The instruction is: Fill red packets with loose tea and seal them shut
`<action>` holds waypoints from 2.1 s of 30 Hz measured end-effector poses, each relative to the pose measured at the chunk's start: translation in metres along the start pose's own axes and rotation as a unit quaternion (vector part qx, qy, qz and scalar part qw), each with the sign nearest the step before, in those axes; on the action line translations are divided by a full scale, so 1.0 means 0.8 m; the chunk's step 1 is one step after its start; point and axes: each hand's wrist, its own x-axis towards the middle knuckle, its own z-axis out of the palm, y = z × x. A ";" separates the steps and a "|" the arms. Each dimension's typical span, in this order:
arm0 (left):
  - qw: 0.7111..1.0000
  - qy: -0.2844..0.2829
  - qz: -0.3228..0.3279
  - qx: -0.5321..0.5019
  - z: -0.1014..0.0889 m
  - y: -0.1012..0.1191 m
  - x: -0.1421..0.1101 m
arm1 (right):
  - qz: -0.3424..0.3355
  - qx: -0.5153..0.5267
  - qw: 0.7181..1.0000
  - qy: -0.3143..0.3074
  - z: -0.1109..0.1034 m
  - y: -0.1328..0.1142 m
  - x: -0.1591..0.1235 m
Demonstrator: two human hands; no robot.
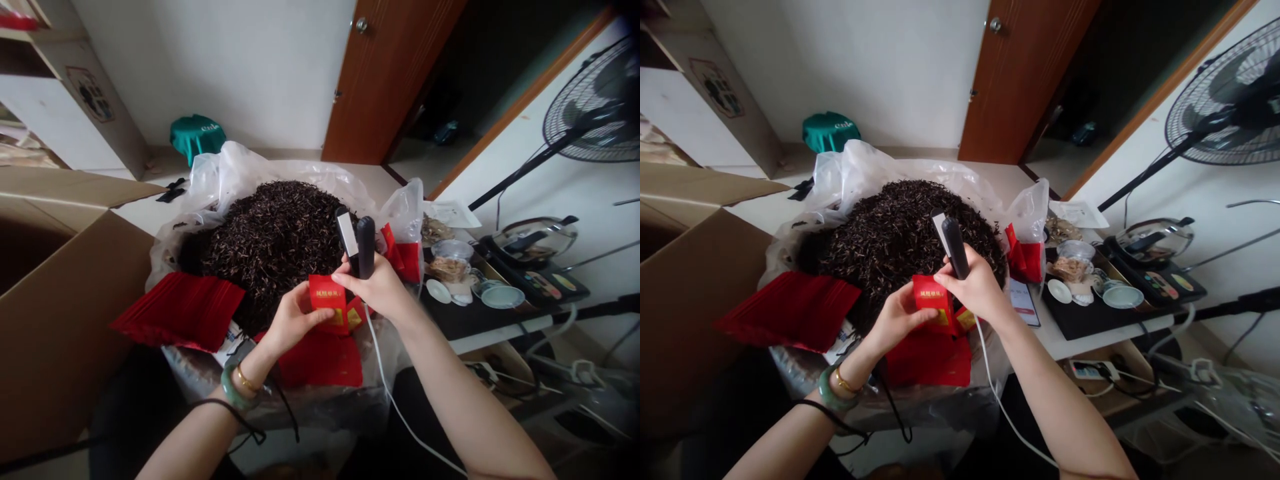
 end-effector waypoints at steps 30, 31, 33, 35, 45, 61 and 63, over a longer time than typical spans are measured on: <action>0.996 0.032 -0.042 0.074 -0.025 0.031 -0.016 | -0.097 -0.160 0.979 -0.085 0.001 -0.011 -0.003; 0.996 0.033 -0.046 0.074 -0.025 0.032 -0.016 | -0.095 -0.158 0.979 -0.085 0.002 -0.011 -0.005; 0.995 0.039 -0.051 0.081 -0.024 0.035 -0.016 | -0.090 -0.152 0.981 -0.084 0.002 -0.012 -0.008; 0.993 0.046 -0.045 0.094 -0.022 0.037 -0.017 | -0.086 -0.148 0.982 -0.081 0.003 -0.012 -0.010; 0.989 0.067 -0.050 0.120 -0.018 0.047 -0.019 | -0.125 -0.181 0.973 -0.068 0.009 -0.012 -0.017; 0.992 0.020 -0.067 0.106 -0.020 0.041 -0.018 | -0.023 0.018 0.999 -0.032 0.004 -0.010 0.003; 0.989 0.013 -0.061 0.130 -0.019 0.040 -0.018 | -0.024 0.029 0.998 -0.041 0.013 -0.014 0.003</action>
